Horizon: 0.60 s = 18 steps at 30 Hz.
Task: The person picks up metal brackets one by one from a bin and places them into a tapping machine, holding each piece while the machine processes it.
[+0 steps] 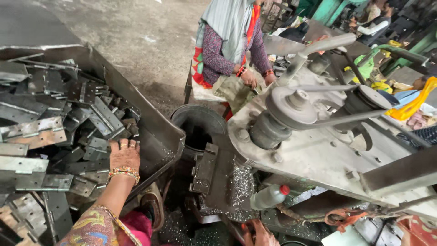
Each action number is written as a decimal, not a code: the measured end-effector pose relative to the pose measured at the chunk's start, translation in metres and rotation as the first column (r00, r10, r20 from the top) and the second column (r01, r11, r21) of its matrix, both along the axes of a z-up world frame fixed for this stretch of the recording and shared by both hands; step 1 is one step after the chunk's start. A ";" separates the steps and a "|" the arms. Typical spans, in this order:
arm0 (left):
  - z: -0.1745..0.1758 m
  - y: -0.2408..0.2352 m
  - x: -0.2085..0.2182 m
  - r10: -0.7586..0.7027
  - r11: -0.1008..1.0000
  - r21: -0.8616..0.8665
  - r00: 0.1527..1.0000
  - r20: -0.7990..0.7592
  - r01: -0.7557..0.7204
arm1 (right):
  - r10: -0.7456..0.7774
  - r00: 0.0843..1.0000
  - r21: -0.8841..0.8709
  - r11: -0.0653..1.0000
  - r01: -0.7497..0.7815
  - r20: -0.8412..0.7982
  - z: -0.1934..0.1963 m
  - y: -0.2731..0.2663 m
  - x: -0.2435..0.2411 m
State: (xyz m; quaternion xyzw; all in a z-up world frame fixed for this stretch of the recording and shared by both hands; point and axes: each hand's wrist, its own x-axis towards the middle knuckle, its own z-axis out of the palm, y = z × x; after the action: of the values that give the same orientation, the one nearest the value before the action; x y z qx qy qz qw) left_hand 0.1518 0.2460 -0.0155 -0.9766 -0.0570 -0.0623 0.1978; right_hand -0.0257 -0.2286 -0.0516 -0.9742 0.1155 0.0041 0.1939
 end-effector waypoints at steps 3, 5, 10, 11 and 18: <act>0.012 -0.003 -0.007 -0.031 0.999 0.038 0.999 -0.037 0.032 | -0.045 0.998 0.052 0.998 0.047 -0.042 -0.004 0.005 0.004; 0.020 -0.004 -0.019 -0.045 0.996 0.068 0.994 -0.098 0.052 | -0.042 0.998 0.046 0.998 0.045 -0.054 -0.005 0.004 0.006; 0.057 -0.001 -0.048 -0.098 0.995 -0.006 0.995 0.019 0.098 | 0.082 0.995 0.026 0.996 -0.080 -0.063 0.006 0.002 0.008; 0.066 -0.002 -0.055 -0.096 0.994 -0.046 0.988 0.117 0.102 | 0.081 0.992 0.031 0.996 -0.079 -0.096 0.012 0.004 0.008; 0.087 -0.003 -0.082 -0.004 0.992 -0.122 0.969 0.247 0.035 | -0.007 0.999 -0.070 0.998 0.003 -0.053 0.078 0.053 -0.020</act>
State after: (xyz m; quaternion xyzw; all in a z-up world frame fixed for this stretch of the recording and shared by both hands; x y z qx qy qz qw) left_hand 0.0694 0.2426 0.0713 -0.9723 -0.0753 -0.1815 0.1267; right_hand -0.0460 -0.1751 0.0263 -0.9797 0.1230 0.0256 0.1565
